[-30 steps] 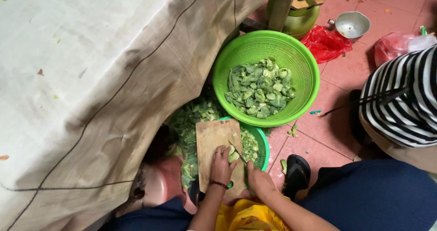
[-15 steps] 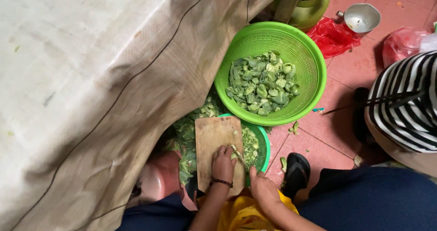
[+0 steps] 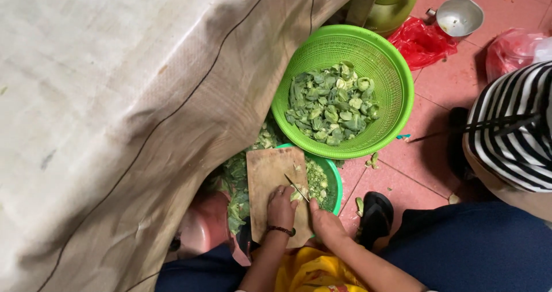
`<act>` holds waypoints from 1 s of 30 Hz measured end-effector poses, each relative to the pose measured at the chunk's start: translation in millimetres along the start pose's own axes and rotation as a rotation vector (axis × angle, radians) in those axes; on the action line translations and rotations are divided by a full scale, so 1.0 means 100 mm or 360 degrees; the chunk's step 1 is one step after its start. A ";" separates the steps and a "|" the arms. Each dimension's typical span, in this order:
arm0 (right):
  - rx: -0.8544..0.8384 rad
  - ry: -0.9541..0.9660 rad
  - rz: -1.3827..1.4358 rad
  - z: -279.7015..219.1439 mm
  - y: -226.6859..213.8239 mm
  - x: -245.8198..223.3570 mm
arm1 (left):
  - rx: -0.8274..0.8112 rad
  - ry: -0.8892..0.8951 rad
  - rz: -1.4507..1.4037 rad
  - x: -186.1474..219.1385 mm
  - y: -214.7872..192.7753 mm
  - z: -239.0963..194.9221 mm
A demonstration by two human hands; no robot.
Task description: Chopping green leafy vegetables on a wooden cutting board while sitting in a kitchen area.
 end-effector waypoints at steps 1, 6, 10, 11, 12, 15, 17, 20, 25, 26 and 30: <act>0.0012 -0.0001 -0.0001 -0.05 -0.04 0.01 | 0.0007 0.0010 -0.0001 0.03 -0.02 0.00; -0.0020 0.0021 -0.0161 -0.42 -0.35 -0.14 | -0.0039 -0.0070 0.0026 0.07 -0.07 0.01; -0.0030 0.0069 -0.0131 -0.47 -0.43 -0.13 | -0.0083 -0.0057 0.0095 0.04 -0.04 0.06; -0.0084 0.0072 -0.0102 -0.38 -0.38 -0.09 | -0.0088 -0.0067 0.0067 0.04 -0.05 0.08; -0.0152 0.0076 -0.0073 -0.34 -0.29 -0.05 | -0.0101 -0.0090 0.0038 0.04 -0.06 0.05; 0.0011 -0.0050 0.0016 -0.16 -0.13 -0.10 | -0.0003 -0.0016 0.0006 0.00 -0.03 0.02; 0.0018 -0.0003 -0.0004 -0.04 -0.10 -0.12 | -0.0007 -0.0058 -0.0005 0.01 -0.06 0.06; 0.0018 0.0015 -0.0009 -0.01 -0.13 -0.16 | -0.0043 -0.0200 -0.0072 0.04 -0.14 0.03; 0.0045 -0.0071 -0.0112 -0.11 -0.24 -0.13 | 0.0052 -0.0123 0.0000 0.00 -0.08 0.04; -0.0005 -0.0004 -0.0117 -0.26 -0.36 -0.19 | 0.0068 -0.0104 0.0011 0.01 -0.07 0.01; -0.0130 0.0122 -0.0211 -0.50 -0.53 -0.23 | 0.0017 -0.0052 0.0020 -0.02 -0.04 0.02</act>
Point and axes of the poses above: each hand's wrist, its own z-axis towards the middle knuckle, its own y-axis out of the palm, x = y × z, the point moved 3 cm from there along z, towards the middle knuckle, and after that the axes turned 9 degrees about y, right-handed, at the moved point
